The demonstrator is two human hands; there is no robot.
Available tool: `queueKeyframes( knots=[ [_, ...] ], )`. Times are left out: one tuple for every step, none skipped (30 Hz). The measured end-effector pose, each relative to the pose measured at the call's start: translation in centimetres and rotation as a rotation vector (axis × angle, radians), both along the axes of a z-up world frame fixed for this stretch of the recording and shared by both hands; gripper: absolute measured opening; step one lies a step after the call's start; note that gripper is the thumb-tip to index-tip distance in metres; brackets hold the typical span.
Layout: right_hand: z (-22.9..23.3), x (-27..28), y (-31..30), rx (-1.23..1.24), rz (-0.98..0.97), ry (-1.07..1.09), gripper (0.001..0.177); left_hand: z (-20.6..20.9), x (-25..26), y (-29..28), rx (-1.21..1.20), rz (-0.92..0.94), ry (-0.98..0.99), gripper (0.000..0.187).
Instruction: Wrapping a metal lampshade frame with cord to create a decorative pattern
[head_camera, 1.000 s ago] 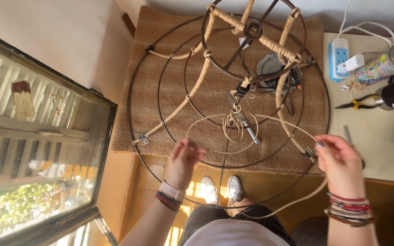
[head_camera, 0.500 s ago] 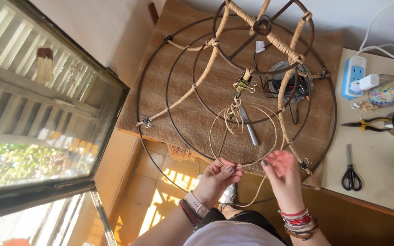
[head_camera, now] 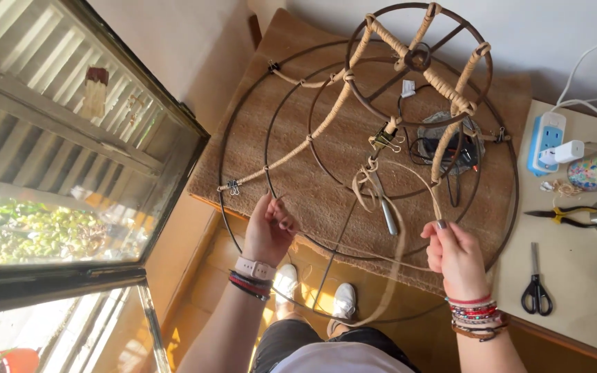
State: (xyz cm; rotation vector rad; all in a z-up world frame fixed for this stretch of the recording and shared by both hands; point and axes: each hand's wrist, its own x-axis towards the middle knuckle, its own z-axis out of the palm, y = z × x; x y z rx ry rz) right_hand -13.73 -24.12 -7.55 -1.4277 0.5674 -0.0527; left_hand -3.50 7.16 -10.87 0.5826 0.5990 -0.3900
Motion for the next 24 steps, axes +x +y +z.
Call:
queueKeyframes(
  knots=[
    [-0.4, 0.3, -0.1, 0.002, -0.012, -0.001, 0.031, -0.2, 0.1, 0.6, 0.002, -0.012, -0.001, 0.041],
    [-0.8, 0.4, -0.1, -0.199, -0.008, -0.018, 0.03, -0.3, 0.3, 1.2, -0.021, 0.054, -0.025, 0.041],
    [-1.2, 0.5, -0.2, -0.4, -0.003, -0.032, 0.03, -0.5, 0.6, 1.8, -0.044, 0.119, -0.048, 0.042],
    [-0.9, 0.5, 0.4, -0.399, -0.023, -0.026, 0.03, -1.3, 1.2, 2.7, -0.044, 0.098, -0.046, 0.042],
    [-0.6, 0.6, 0.9, -0.307, -0.041, -0.062, 0.029, -2.0, 1.8, 3.6, 0.054, -0.034, -0.11, 0.042],
    [-0.4, 0.8, 1.6, -0.211, -0.06, -0.103, 0.03, -2.6, 2.7, 4.8, 0.153, -0.167, -0.18, 0.043],
    [-0.5, 0.4, 2.3, -0.208, -0.083, -0.104, 0.03, -2.7, 3.2, 5.6, 0.156, -0.189, -0.185, 0.043],
    [-0.5, 0.0, 3.0, -0.282, -0.041, -0.109, 0.026, -2.8, 3.5, 6.4, 0.312, -0.404, -0.236, 0.036],
    [-0.6, -0.6, 3.6, -0.356, 0.002, -0.111, 0.024, -3.0, 3.9, 7.2, 0.467, -0.62, -0.289, 0.031],
    [-0.6, -0.8, 4.5, -0.358, -0.017, -0.112, 0.024, -4.4, 4.3, 7.2, 0.465, -0.636, -0.298, 0.031],
    [-0.7, -1.1, 5.5, -0.229, -0.038, -0.065, 0.026, -6.0, 4.7, 7.1, 0.836, -0.851, -0.547, 0.02],
    [-0.8, -1.7, 6.4, -0.096, -0.055, -0.012, 0.029, -7.5, 4.5, 7.2, 1.211, -1.048, -0.797, 0.024],
    [-0.8, -1.7, 7.0, -0.093, -0.069, -0.008, 0.029, -4.6, 4.6, 5.4, 1.207, -1.063, -0.803, 0.024],
    [-0.7, -1.9, 7.4, -0.153, -0.084, 0.01, 0.025, -1.9, 4.4, 3.4, 1.278, -0.911, -0.985, 0.032],
    [-0.6, -2.2, 7.8, -0.213, -0.098, 0.029, 0.022, 1.0, 4.1, 1.4, 1.337, -0.747, -1.163, 0.047],
    [-0.5, -2.6, 7.6, -0.221, -0.106, 0.025, 0.022, 1.7, 4.2, 0.0, 1.328, -0.745, -1.174, 0.047],
    [-0.4, -3.0, 7.4, -0.267, -0.082, 0.035, 0.023, 2.4, 4.2, -1.3, 1.257, -0.761, -1.149, 0.033],
    [-0.3, -3.4, 7.1, -0.311, -0.045, 0.045, 0.025, 3.1, 3.9, -2.6, 1.193, -0.77, -1.112, 0.03],
    [0.0, -3.4, 6.8, -0.317, -0.04, 0.043, 0.025, 3.2, 4.3, -3.2, 1.191, -0.762, -1.112, 0.03],
    [0.4, -3.5, 6.4, -0.523, -0.087, -0.002, 0.039, 3.3, 4.3, -3.8, 1.314, -0.799, -1.077, 0.025],
    [0.8, -3.6, 6.0, -0.729, -0.134, -0.051, 0.054, 3.4, 4.3, -4.3, 1.435, -0.836, -1.036, 0.026],
    [0.3, -3.2, 5.0, -0.732, -0.118, -0.069, 0.054, 2.4, 5.0, -3.0, 1.446, -0.811, -1.029, 0.026],
    [-0.2, -2.7, 4.0, -0.575, -0.056, -0.007, 0.061, 1.3, 5.6, -1.6, 1.549, -0.647, -0.955, 0.023],
    [-0.8, -3.6, 3.4, -0.413, 0.007, 0.082, 0.071, -0.1, 5.1, -0.1, 1.636, -0.506, -0.863, 0.023]
  ],
)
